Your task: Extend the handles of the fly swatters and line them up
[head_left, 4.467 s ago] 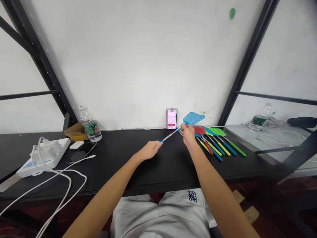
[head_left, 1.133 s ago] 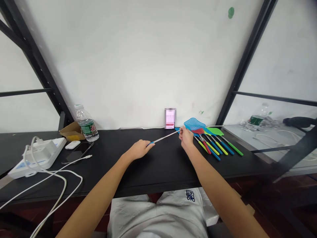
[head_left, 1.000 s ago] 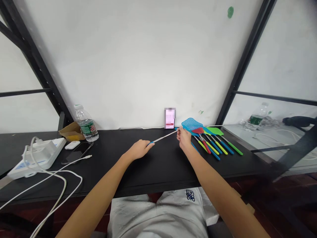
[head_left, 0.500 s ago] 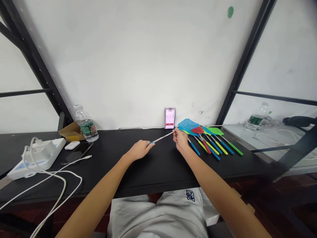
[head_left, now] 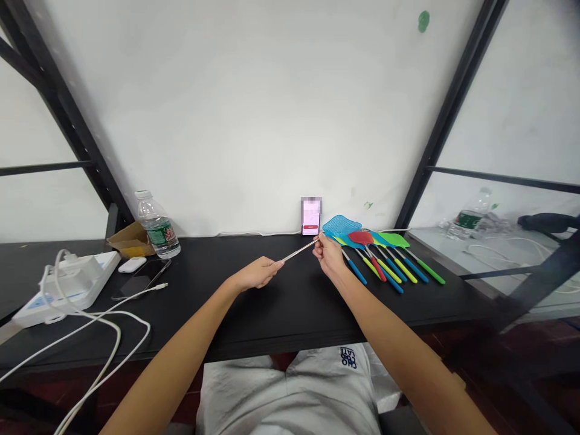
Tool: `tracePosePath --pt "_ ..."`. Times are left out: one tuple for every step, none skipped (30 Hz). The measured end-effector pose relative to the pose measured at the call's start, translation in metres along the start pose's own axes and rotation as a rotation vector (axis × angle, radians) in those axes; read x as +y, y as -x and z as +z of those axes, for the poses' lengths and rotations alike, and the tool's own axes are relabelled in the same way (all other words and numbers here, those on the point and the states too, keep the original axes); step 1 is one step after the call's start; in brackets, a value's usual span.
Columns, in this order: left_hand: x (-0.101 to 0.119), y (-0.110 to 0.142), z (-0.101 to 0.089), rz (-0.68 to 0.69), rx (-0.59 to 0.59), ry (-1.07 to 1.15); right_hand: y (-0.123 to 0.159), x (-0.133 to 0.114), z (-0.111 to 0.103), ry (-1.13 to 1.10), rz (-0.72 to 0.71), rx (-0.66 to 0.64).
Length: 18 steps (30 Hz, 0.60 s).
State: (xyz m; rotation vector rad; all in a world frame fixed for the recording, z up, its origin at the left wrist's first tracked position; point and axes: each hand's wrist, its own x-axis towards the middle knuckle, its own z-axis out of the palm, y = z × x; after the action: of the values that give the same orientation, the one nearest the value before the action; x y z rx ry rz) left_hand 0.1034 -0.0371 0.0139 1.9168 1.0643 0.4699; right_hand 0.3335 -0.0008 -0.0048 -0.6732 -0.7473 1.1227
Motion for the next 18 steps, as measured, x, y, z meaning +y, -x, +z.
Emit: tracePosePath --pt "0.0 0.0 0.0 -0.003 -0.008 0.01 0.001 0.0 0.001 0.0 -0.003 0.0" --pt "-0.001 -0.001 0.0 -0.002 0.0 -0.014 0.001 0.0 0.002 0.001 -0.006 0.003" --pt "-0.001 -0.002 0.001 0.009 0.029 -0.07 0.002 -0.001 0.002 0.004 -0.006 0.008" --pt "0.0 -0.003 0.001 0.03 0.077 -0.151 0.002 -0.001 0.003 0.006 -0.007 0.014" --pt "0.0 -0.004 0.002 0.057 0.134 -0.244 0.003 0.0 0.003 0.009 -0.006 0.018" --pt "0.001 -0.005 0.004 0.086 0.191 -0.338 0.003 0.0 0.003 0.011 -0.006 0.022" --pt "0.001 -0.005 0.006 0.11 0.242 -0.424 0.003 0.0 0.003 0.013 -0.007 0.025" --pt "0.002 -0.006 0.008 0.122 0.281 -0.5 0.003 0.0 0.003 0.015 -0.008 0.028" --pt "0.003 -0.006 0.01 0.121 0.308 -0.565 0.003 0.0 0.003 0.015 -0.009 0.03" --pt "0.004 -0.005 0.012 0.109 0.327 -0.624 0.003 0.0 0.003 0.014 -0.01 0.032" --pt "0.005 -0.005 0.014 0.093 0.343 -0.677 0.004 0.001 0.004 0.014 -0.01 0.033" --pt "0.006 -0.004 0.016 0.077 0.356 -0.725 0.004 0.001 0.004 0.015 -0.01 0.033" --pt "0.007 -0.003 0.017 0.062 0.364 -0.765 0.005 0.001 0.004 0.016 -0.009 0.032" --pt "0.007 -0.003 0.018 0.05 0.369 -0.796 0.005 0.002 0.005 0.017 -0.008 0.03" --pt "0.008 -0.002 0.018 0.042 0.37 -0.818 0.006 0.002 0.005 0.02 -0.007 0.029" --pt "0.009 -0.002 0.018 0.036 0.369 -0.831 0.006 0.002 0.006 0.023 -0.007 0.029" --pt "0.009 -0.002 0.018 0.032 0.366 -0.838 0.007 0.002 0.006 0.025 -0.007 0.028" --pt "0.009 -0.002 0.018 0.029 0.362 -0.84 0.008 0.003 0.007 0.028 -0.008 0.027"
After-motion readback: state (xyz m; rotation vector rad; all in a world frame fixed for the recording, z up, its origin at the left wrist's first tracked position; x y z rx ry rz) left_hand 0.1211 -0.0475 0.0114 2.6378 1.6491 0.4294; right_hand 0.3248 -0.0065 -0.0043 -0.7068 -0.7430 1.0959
